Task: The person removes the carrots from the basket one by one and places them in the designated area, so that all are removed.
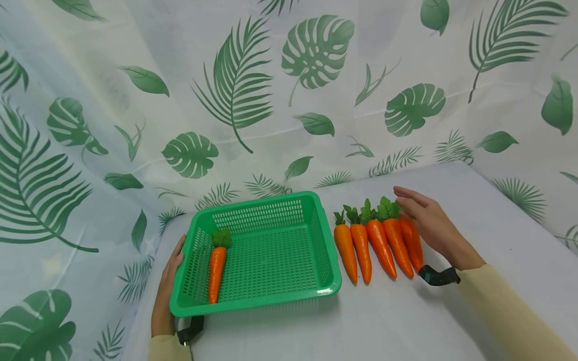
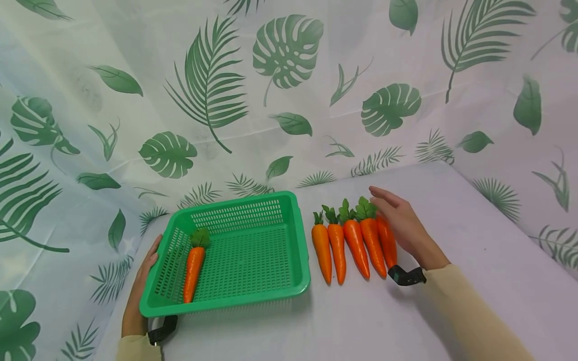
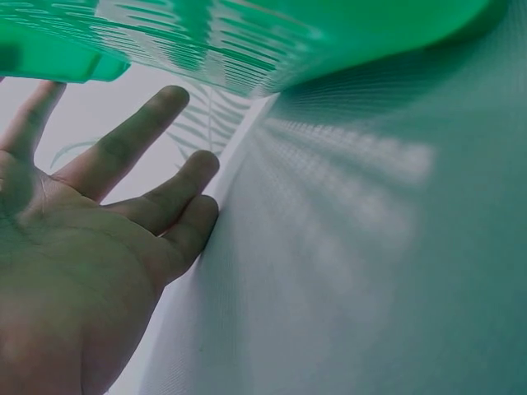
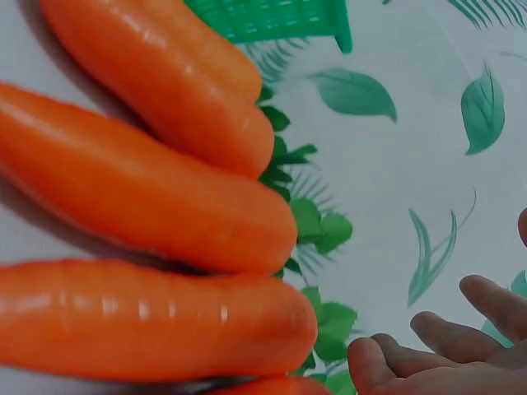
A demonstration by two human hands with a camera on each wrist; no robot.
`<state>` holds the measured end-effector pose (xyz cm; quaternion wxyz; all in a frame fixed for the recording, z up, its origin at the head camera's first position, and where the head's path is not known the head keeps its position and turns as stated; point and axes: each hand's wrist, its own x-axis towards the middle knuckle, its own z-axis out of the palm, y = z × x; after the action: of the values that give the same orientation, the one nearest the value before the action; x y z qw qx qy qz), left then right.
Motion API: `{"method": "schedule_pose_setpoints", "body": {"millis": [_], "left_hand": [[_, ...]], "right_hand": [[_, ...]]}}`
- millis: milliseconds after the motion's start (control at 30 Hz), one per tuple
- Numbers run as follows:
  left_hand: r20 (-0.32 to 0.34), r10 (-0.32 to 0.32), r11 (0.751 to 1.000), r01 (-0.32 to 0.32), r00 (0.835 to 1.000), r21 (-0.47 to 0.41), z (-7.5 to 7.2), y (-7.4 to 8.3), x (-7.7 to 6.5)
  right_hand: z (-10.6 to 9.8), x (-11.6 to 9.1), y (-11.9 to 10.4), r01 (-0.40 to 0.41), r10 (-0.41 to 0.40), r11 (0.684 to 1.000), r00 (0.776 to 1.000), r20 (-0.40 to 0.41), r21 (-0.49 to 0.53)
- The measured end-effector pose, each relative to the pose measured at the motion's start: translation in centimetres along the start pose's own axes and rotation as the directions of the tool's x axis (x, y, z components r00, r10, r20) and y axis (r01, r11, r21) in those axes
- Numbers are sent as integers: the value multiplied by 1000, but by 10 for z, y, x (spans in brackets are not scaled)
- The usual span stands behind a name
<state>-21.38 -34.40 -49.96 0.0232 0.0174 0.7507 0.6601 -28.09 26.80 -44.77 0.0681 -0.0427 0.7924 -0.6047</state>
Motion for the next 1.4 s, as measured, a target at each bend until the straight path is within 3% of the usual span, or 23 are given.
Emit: {"method": "schedule_pose_setpoints", "body": {"millis": [100,267,533,933,1400], "left_hand": [[-14,8,1000,-8,1000,25,1,-1,-1],[-63,96,993,-91,993,77,3,-5,-6],[-86,69,997,-66,994,33,6,-5,-5],[-76,103,992,-97,992,79,3,-3,-10],[-49,128,990,-126,990,56,3,-3,-10]], "right_hand": [[5,1,-4,-2,1,1000,1000,16,30],[14,1,-10,15,-17,998,1000,21,62],[27,2,-21,35,-43,992,997,63,119],[44,7,-41,87,-111,976,987,114,197],[67,14,-64,122,-181,943,969,170,309]]}}
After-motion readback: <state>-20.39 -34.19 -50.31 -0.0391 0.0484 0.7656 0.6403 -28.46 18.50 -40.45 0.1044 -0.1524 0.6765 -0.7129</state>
